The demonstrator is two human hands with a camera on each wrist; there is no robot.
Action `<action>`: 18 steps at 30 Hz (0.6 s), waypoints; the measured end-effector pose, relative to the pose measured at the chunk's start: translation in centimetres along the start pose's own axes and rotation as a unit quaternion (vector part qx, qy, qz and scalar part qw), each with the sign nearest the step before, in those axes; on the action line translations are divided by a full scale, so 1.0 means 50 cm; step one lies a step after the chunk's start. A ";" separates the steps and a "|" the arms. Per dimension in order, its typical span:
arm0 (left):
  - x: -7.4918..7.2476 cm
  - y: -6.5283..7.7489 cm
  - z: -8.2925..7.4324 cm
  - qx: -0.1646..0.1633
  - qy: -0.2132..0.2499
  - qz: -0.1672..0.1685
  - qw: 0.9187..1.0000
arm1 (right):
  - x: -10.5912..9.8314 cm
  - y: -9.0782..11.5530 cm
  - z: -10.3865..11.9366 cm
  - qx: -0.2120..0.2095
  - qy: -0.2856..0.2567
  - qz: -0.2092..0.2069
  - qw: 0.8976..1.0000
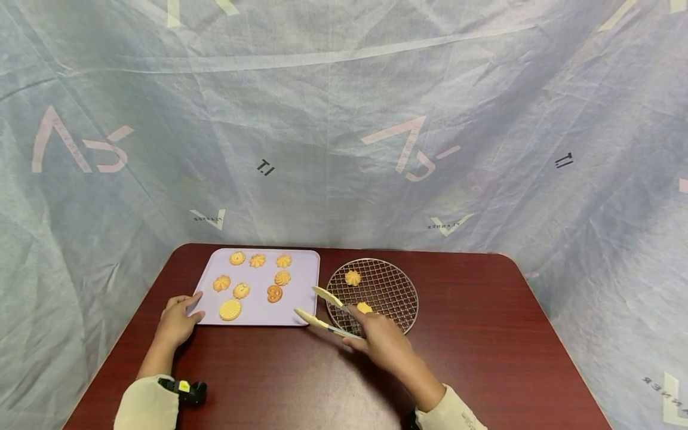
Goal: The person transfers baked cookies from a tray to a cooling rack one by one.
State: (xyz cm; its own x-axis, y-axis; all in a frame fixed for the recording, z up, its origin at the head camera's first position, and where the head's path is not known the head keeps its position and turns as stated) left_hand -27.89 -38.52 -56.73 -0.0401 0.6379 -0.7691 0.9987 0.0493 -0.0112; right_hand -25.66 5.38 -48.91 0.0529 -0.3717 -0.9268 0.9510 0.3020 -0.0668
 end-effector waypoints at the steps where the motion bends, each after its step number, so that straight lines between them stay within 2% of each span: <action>1: 0.000 0.000 0.000 0.000 0.000 0.000 1.000 | 0.002 -0.001 0.002 0.001 0.001 0.002 1.000; 15: 0.000 0.001 -0.002 0.000 0.005 -0.002 1.000 | 0.023 -0.018 0.043 -0.003 -0.003 0.009 1.000; 18: 0.000 0.001 -0.002 -0.002 0.006 -0.002 1.000 | 0.032 -0.026 0.052 0.007 -0.006 0.024 1.000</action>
State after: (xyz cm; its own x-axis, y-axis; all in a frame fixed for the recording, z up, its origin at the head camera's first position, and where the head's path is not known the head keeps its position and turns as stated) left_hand -27.85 -38.46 -56.66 -0.0442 0.6468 -0.7613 0.9984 0.0548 -0.0114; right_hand -26.02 2.12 -49.34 0.1018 -0.3672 -0.9245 0.9514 0.3074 -0.0173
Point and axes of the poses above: each hand's wrist, its own y-axis away from the middle knuckle, its own x-axis out of the palm, z = x × y, the point moved 10 cm from there along -y, towards the middle knuckle, and after that the axes turned 13 degrees about x, right-handed, at the moved point
